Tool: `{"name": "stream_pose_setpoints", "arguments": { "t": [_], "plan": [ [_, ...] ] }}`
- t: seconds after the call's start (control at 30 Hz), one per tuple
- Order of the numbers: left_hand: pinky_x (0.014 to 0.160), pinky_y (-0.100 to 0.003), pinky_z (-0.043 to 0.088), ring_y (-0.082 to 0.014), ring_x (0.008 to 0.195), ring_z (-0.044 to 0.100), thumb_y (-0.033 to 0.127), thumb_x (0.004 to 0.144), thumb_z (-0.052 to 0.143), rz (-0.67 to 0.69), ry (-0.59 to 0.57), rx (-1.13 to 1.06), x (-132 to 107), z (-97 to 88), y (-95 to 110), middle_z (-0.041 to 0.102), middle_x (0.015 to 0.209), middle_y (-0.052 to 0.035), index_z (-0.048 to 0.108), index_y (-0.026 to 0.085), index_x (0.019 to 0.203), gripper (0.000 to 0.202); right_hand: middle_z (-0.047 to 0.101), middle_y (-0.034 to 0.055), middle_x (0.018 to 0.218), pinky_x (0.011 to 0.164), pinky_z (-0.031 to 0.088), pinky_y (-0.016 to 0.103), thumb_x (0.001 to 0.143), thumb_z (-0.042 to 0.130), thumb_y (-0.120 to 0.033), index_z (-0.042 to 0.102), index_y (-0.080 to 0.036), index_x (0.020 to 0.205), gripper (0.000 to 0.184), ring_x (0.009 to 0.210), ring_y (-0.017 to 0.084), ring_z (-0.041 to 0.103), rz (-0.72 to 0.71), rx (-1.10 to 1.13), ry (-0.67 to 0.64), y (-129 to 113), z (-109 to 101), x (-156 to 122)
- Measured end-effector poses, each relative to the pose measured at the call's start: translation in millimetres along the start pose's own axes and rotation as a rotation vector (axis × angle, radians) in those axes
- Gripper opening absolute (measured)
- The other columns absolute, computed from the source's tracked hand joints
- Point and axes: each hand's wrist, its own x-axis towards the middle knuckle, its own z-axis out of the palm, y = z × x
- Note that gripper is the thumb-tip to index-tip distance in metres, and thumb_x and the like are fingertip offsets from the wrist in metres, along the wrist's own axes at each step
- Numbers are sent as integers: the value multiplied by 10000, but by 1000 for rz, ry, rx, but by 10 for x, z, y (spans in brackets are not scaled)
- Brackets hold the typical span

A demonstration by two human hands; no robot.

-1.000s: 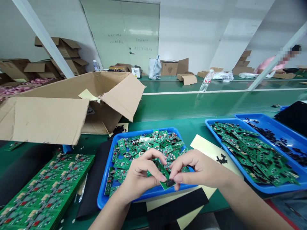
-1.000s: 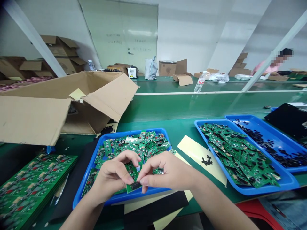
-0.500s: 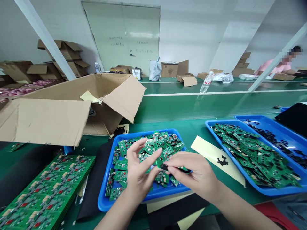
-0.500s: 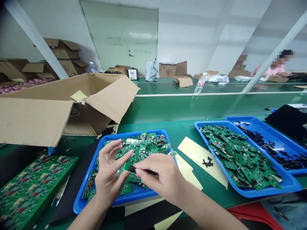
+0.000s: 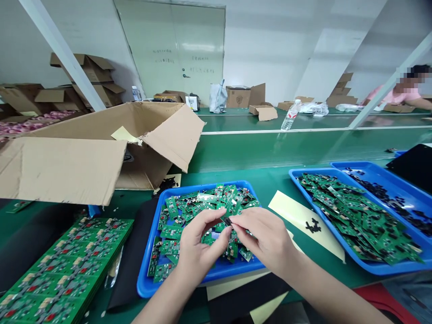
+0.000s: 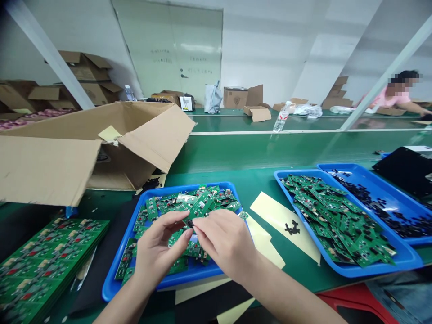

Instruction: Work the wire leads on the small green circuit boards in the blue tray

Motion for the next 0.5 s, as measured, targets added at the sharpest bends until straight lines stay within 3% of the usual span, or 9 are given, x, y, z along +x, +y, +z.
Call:
{"name": "stream_pose_setpoints", "arguments": {
  "t": [0.2, 0.5],
  "plan": [
    [619, -238, 596, -140, 678, 680, 140, 775, 610, 4, -33, 107, 41, -17, 20, 713, 848, -37, 665, 200, 1031, 269, 680, 86, 680, 587, 544, 322, 885, 434, -74, 638, -113, 847, 211, 635, 181, 635, -64, -125, -48, 5, 1, 15],
    [648, -276, 581, -162, 711, 677, 117, 766, 606, 121, -16, 277, 39, 44, -33, 711, 769, -58, 673, 165, 854, 120, 681, 82, 692, 579, 532, 314, 888, 439, -49, 621, -105, 918, 192, 638, 191, 636, -51, -194, -51, 32, 63, -52]
  ]
}}
